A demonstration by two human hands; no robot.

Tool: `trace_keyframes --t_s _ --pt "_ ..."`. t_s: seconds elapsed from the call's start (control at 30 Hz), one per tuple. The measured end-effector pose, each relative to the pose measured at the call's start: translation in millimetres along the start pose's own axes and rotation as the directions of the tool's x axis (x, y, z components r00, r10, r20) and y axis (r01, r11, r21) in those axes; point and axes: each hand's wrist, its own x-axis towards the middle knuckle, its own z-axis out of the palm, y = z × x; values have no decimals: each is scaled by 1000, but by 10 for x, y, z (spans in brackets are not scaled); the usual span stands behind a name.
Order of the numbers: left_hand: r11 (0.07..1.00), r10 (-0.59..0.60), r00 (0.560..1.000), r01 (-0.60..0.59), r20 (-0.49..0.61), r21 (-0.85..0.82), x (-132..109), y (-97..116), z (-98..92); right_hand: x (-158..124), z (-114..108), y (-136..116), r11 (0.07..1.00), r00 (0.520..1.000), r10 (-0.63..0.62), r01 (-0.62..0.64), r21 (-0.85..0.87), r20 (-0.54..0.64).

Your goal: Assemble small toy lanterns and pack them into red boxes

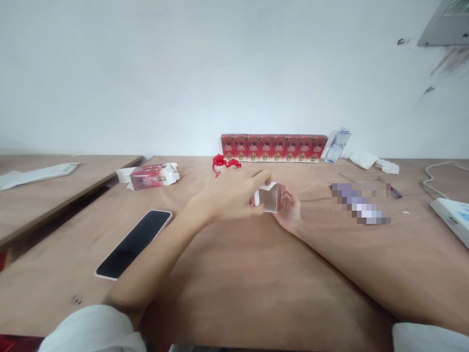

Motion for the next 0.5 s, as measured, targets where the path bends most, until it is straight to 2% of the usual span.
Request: trace_keyframes --t_s 0.07,0.13,0.27,0.4,0.5 --pt "998 -14 999 16 -33 54 11 70 22 -3 11 -5 1000 1000 12 -12 12 -18" --pt "999 5 999 -3 -42 34 11 98 23 -8 26 -10 1000 999 14 -13 24 -45" --pt "997 48 998 -50 -39 -53 -13 51 -10 -22 50 -16 1000 999 25 -25 -3 -36" --pt "999 17 996 -20 -82 -33 -8 4 -15 -30 62 -25 997 999 42 -43 -57 -14" --pt "998 53 995 -56 -88 -35 18 -4 11 -35 76 -33 996 999 45 -44 -84 8"
